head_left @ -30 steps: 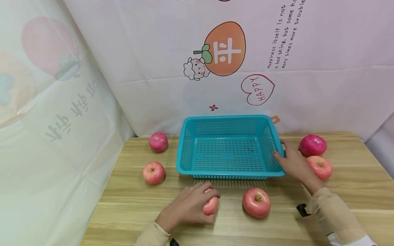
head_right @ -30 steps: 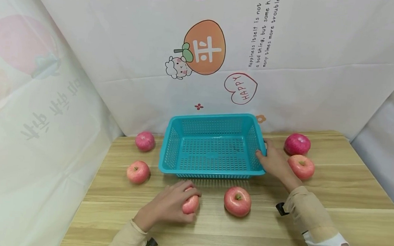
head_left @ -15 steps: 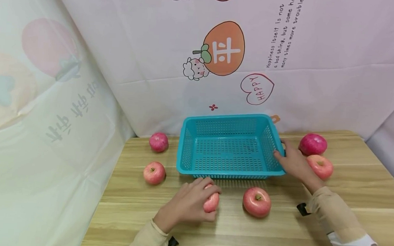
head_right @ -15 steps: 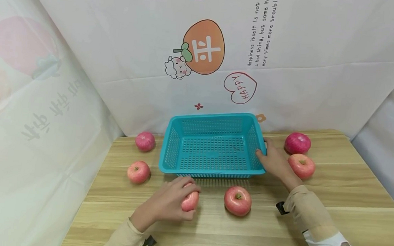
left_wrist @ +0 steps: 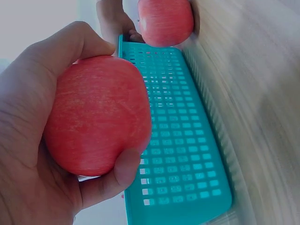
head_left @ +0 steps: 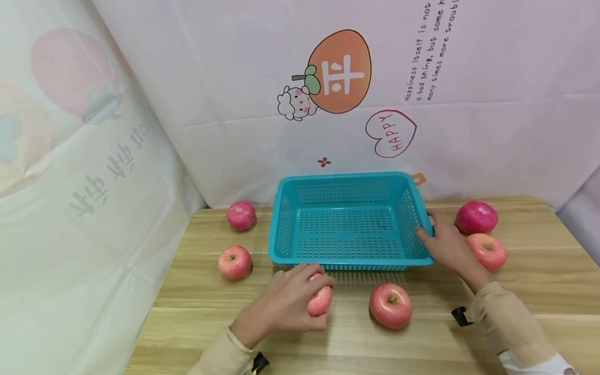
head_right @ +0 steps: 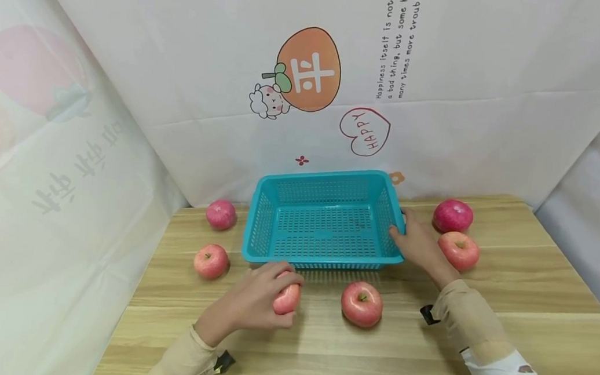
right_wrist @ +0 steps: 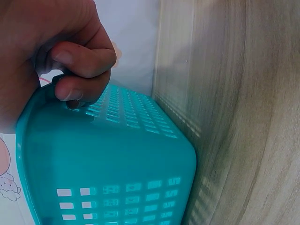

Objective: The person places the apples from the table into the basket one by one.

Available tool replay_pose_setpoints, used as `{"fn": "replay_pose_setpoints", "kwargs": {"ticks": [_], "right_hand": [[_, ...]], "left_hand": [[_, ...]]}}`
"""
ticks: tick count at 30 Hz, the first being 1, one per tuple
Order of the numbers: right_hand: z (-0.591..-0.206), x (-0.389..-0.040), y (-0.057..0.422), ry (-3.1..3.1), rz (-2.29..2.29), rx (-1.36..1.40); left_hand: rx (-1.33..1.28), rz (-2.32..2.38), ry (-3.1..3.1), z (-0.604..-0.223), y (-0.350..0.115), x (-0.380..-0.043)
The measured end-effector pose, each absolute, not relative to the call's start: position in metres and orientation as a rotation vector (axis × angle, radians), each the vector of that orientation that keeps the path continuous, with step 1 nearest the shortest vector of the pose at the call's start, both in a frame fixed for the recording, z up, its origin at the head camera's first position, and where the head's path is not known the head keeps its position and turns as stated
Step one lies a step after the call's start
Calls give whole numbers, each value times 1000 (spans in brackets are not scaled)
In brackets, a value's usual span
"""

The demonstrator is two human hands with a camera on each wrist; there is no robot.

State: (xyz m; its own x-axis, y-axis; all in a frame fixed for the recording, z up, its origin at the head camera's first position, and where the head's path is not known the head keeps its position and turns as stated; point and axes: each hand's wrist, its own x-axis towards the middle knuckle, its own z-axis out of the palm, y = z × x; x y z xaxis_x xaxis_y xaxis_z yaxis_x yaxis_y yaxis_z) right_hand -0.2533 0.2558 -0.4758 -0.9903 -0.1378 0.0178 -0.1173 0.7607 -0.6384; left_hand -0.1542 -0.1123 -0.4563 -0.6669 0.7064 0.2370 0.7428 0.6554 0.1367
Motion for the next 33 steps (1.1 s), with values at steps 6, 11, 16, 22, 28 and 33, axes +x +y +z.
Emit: {"fn": "replay_pose_setpoints", "kwargs": {"ticks": [6,11,16,22,28,33], "right_hand": [[-476,-253,257,2918,-1057,-213],[-476,-254,257,2915,-1056,-200],[-477,-254,257,2906,-1057,-187],[-479,-255,257,2899,-1072,-186],[-480,-255,257,2909,-1075,-195],[-479,-256,257,2918,-1064,-197]], "left_hand": [[-1207,-320,-2671,-454,-111,-159],[-1209,-329,-2640,-452,-109,-161],[-1200,-343,-2629,-448,-107,-163],[-1206,-366,-2626,-445,-105,-168],[-1187,-351,-2621,-443,-103,-173],[-1182,-344,-2625,-440,-102,-175]]}}
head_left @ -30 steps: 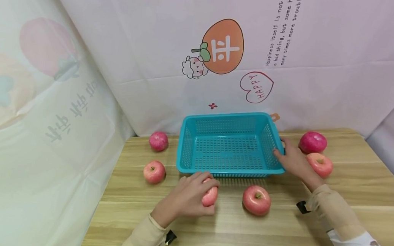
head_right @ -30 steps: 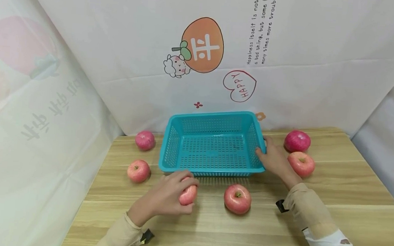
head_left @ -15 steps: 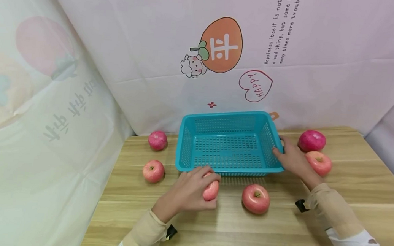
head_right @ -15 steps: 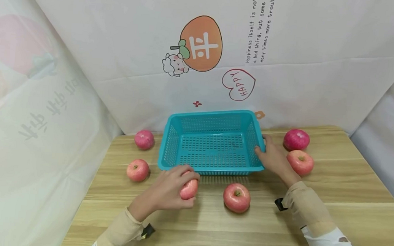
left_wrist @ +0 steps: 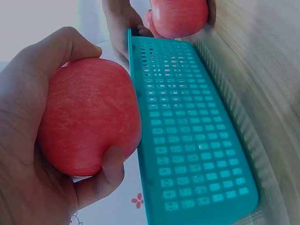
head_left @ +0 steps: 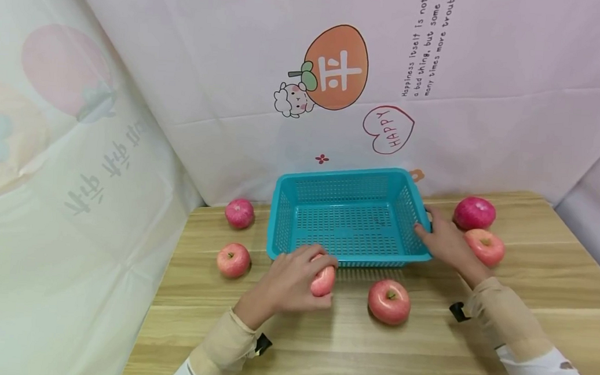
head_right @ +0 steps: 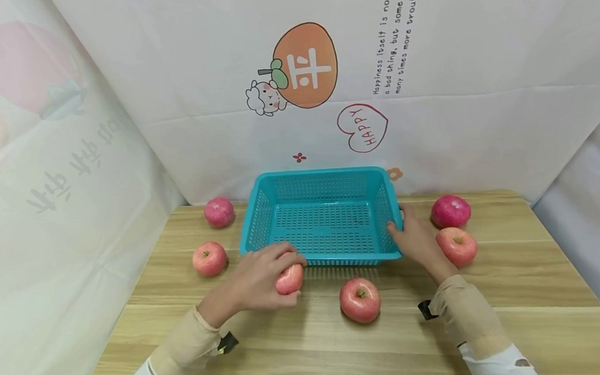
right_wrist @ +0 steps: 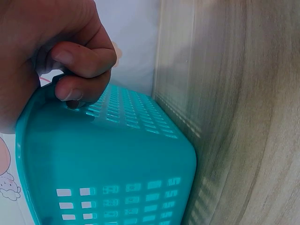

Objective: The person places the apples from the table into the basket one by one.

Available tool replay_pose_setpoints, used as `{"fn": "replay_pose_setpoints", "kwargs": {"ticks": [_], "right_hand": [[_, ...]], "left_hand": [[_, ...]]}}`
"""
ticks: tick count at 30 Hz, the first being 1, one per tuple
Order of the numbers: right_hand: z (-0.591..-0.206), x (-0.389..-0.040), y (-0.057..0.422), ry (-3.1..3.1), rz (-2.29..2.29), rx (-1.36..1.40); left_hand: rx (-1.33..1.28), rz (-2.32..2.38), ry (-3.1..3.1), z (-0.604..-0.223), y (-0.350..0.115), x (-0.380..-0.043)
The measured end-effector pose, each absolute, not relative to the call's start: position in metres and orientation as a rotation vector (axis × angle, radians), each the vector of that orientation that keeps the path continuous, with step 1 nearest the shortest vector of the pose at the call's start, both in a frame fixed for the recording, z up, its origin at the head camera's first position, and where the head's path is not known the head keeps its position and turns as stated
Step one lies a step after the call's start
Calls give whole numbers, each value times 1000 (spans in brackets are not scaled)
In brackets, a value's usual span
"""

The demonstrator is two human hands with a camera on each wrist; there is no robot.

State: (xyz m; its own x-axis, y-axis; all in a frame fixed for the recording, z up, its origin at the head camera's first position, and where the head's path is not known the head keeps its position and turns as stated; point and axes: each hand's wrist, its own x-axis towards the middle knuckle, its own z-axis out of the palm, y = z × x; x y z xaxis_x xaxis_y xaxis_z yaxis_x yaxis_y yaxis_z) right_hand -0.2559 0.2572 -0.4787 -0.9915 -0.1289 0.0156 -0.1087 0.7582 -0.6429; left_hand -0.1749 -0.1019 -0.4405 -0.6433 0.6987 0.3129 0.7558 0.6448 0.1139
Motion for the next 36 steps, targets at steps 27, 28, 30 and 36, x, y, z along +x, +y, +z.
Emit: {"fn": "replay_pose_setpoints", "kwargs": {"ticks": [27,28,30,36], "right_hand": [[-476,-254,255,2907,-1061,-181],[-476,-254,255,2907,-1059,-179],[-476,-253,255,2908,-1059,-185],[-476,-254,255,2925,-1042,-199]], "left_hand": [[-1225,-378,-2611,-425,-97,-186],[-1224,-383,-2615,-424,-97,-186],[-1218,-393,-2626,-422,-97,-187],[-1187,-426,-2646,-422,-96,-194]]}}
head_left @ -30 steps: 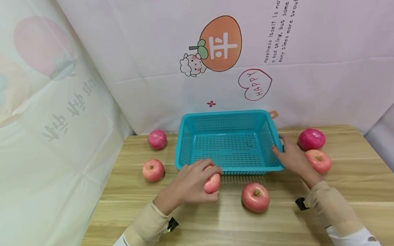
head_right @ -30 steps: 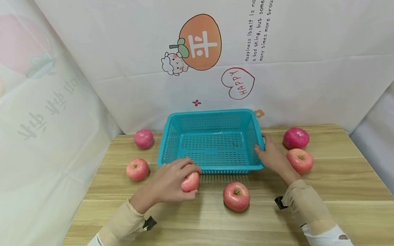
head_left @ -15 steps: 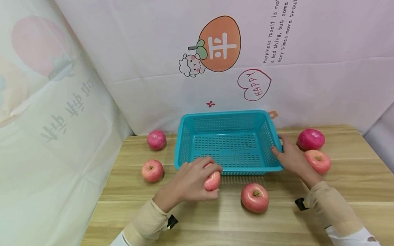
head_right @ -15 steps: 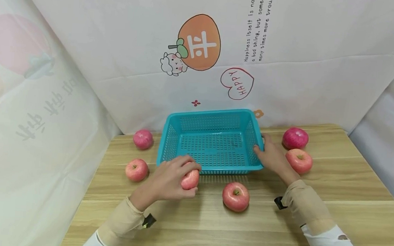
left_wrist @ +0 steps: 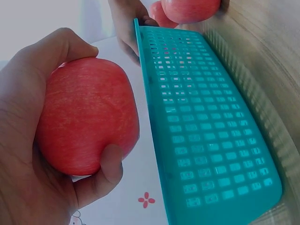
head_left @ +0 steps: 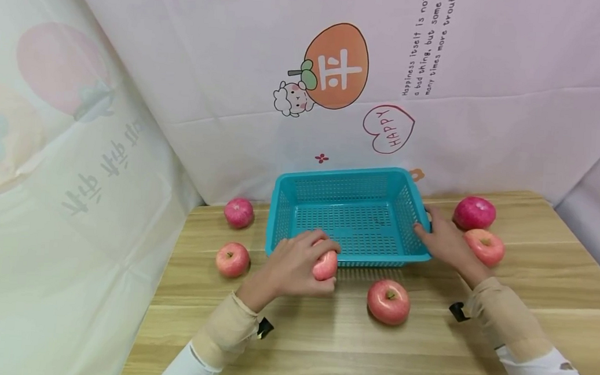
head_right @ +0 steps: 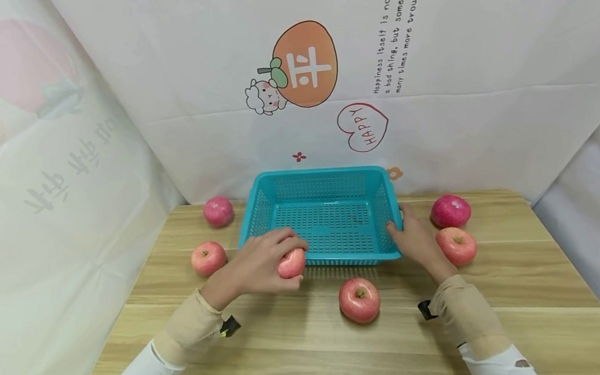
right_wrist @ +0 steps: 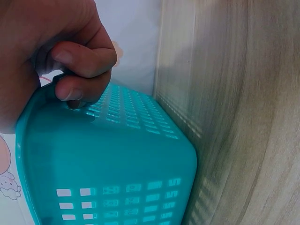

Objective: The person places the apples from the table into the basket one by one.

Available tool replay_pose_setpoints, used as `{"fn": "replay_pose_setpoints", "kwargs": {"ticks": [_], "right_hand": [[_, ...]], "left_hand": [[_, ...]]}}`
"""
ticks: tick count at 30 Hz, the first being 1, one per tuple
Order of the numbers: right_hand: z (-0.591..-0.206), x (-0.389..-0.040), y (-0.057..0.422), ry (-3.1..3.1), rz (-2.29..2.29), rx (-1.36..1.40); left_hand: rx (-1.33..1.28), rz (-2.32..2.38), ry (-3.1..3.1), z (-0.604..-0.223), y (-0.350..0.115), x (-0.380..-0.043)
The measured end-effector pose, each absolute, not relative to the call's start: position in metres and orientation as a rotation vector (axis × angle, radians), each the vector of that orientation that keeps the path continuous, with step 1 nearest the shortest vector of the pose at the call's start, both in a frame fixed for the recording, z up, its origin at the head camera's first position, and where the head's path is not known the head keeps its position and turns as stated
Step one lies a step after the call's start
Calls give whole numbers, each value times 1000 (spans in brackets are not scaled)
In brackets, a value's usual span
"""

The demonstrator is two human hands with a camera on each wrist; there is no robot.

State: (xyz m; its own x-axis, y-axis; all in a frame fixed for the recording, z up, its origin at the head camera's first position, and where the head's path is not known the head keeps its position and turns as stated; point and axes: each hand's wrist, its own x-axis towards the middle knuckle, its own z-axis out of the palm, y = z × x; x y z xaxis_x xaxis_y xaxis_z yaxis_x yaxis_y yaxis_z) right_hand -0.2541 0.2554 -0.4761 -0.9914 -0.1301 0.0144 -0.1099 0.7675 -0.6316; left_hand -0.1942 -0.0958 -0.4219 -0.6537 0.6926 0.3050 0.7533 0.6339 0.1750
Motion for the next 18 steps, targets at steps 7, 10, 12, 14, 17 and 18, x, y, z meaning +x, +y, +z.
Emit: {"fn": "replay_pose_setpoints", "kwargs": {"ticks": [7,10,12,14,17,18], "right_hand": [[-478,-254,256,2898,-1038,-194],[-478,-254,257,2893,-1037,-190],[-479,-255,257,2893,-1036,-188],[-479,-256,257,2900,-1028,-189],[-480,-257,258,2904,-1021,-191],[-480,-258,258,2907,-1019,-193]], "left_hand": [[-1160,-407,-2659,-425,-97,-203],[-1147,-391,-2674,-426,-98,-206],[-1145,-399,-2682,-425,-98,-208],[-1143,-407,-2687,-425,-98,-209],[-1140,-412,-2681,-423,-98,-213],[-1138,-412,-2679,-423,-98,-214]]}}
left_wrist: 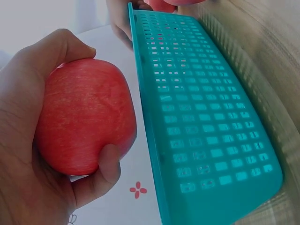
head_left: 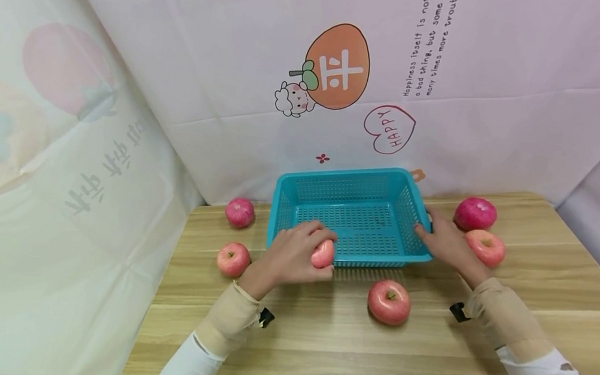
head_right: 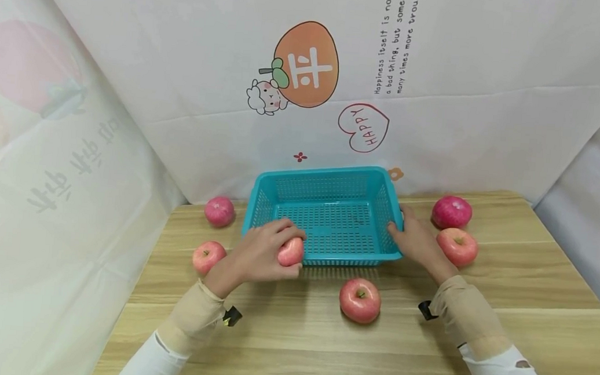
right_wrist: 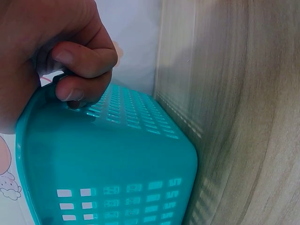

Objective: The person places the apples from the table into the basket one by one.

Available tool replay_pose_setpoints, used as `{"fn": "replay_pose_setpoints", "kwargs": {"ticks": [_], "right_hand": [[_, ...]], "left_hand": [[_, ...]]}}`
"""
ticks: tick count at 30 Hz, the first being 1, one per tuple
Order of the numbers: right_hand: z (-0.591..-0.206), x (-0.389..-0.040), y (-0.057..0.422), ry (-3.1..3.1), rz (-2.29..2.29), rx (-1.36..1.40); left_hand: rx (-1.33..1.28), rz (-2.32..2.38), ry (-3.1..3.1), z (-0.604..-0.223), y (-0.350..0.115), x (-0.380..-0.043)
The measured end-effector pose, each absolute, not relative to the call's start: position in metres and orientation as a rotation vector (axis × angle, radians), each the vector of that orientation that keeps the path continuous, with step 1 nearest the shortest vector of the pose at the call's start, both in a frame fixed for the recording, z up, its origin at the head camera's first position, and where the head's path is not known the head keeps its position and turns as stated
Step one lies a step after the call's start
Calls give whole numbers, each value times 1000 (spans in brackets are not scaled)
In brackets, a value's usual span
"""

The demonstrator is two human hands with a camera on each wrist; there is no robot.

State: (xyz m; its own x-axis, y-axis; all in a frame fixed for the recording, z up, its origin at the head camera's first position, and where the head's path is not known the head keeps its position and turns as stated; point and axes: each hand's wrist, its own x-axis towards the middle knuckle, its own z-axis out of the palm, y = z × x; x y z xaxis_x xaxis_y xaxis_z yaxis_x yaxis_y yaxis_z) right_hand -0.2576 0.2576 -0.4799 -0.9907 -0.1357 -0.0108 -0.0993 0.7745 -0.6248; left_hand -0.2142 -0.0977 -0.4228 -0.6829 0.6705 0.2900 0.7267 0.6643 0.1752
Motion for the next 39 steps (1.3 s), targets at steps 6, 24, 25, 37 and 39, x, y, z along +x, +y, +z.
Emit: {"fn": "replay_pose_setpoints", "kwargs": {"ticks": [6,24,25,37,39], "right_hand": [[-479,-257,258,2909,-1037,-202],[-476,-256,256,2857,-1047,-161],[-476,-256,256,2856,-1049,-161],[-478,-257,256,2880,-1061,-178],[-478,-257,256,2882,-1060,-181]], "left_hand": [[-1129,-405,-2684,-421,-96,-221],[-1104,-374,-2739,-415,-94,-242],[-1097,-371,-2741,-415,-94,-243],[-1072,-357,-2753,-414,-93,-255],[-1068,-358,-2755,-414,-93,-256]]}}
